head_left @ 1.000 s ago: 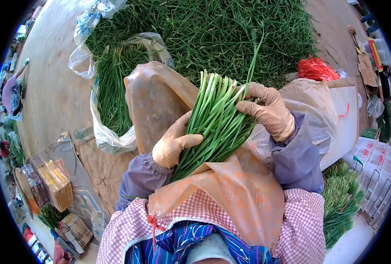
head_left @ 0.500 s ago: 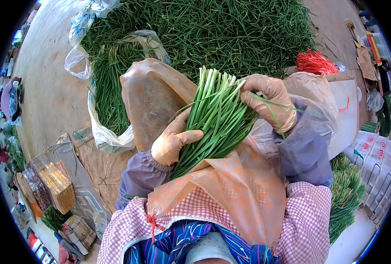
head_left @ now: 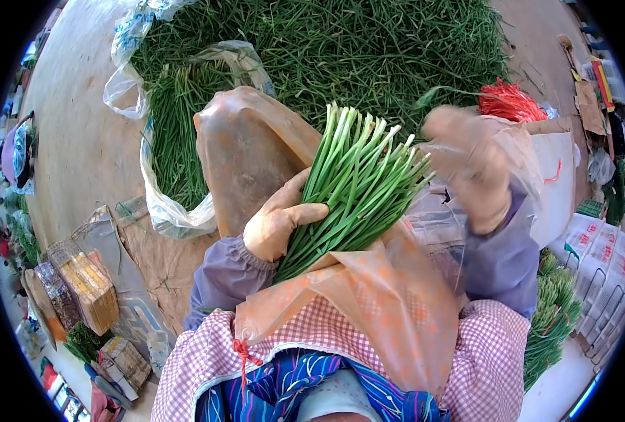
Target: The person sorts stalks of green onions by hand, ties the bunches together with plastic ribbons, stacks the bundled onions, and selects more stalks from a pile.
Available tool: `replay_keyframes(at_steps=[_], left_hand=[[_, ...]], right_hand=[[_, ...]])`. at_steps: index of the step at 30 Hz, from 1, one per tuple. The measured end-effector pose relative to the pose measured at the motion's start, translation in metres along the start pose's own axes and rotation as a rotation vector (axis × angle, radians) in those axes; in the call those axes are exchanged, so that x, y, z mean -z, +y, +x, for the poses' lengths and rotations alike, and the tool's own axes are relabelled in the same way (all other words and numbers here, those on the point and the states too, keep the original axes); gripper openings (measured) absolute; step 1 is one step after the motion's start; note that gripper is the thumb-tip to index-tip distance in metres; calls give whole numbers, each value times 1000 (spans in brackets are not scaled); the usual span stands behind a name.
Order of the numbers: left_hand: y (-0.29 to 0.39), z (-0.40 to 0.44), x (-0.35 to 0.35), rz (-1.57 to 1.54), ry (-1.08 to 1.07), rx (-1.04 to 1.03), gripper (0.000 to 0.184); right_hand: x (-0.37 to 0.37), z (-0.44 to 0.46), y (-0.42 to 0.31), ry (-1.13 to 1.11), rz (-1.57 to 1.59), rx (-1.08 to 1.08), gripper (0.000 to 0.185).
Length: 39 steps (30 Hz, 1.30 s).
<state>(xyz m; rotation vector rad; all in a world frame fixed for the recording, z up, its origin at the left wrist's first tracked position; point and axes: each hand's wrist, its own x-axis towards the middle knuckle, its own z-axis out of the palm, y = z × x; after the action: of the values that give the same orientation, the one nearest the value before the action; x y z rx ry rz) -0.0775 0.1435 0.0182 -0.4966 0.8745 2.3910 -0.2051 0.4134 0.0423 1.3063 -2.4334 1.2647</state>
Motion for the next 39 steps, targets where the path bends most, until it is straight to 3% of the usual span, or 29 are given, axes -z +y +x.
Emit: replay_keyframes(at_steps=[1, 3, 7, 11, 14, 15, 18, 22, 24, 27, 29, 30, 32, 33, 39], left_hand=[[1, 1, 0, -6, -5, 11, 66], [4, 0, -4, -43, -21, 4, 63], [1, 1, 3, 10, 16, 30, 62], [1, -1, 4, 48, 9, 27, 65], [-3, 5, 10, 133, -120, -20, 75], [-5, 7, 12, 165, -178, -50, 80], [-3, 3, -1, 385, -157, -79, 93], [-7, 5, -2, 208, -106, -8, 100], [-5, 4, 0, 207, -94, 10, 99], [-3, 4, 2, 226, -74, 20, 99], [-1, 5, 3, 229, -55, 16, 99], [0, 6, 1, 224, -49, 17, 99], [-1, 7, -1, 201, -43, 27, 99], [-1, 7, -2, 185, -43, 31, 99], [-4, 7, 0, 242, -110, -25, 95]], right_hand=[[-7, 6, -30, -82, -106, 20, 23], [-31, 1, -49, -152, -168, 100, 17], [-60, -7, -50, -195, -225, 143, 18], [-65, -7, -38, 40, 212, 10, 13], [-54, -4, -57, 341, 569, -574, 14], [-58, -1, -52, 482, 757, -654, 16], [-57, 0, -29, 520, 1192, -764, 18], [-12, 12, -14, 669, 1300, -821, 10], [34, -7, 39, 603, 1241, -506, 16], [49, -7, 62, 683, -46, -526, 22], [35, -4, 6, 455, -212, -542, 26], [17, -12, -13, 528, 459, -647, 27], [2, -25, -40, 196, 392, -484, 27], [1, -24, -48, -171, -341, -208, 26], [-42, -31, -39, -238, -568, -81, 24]])
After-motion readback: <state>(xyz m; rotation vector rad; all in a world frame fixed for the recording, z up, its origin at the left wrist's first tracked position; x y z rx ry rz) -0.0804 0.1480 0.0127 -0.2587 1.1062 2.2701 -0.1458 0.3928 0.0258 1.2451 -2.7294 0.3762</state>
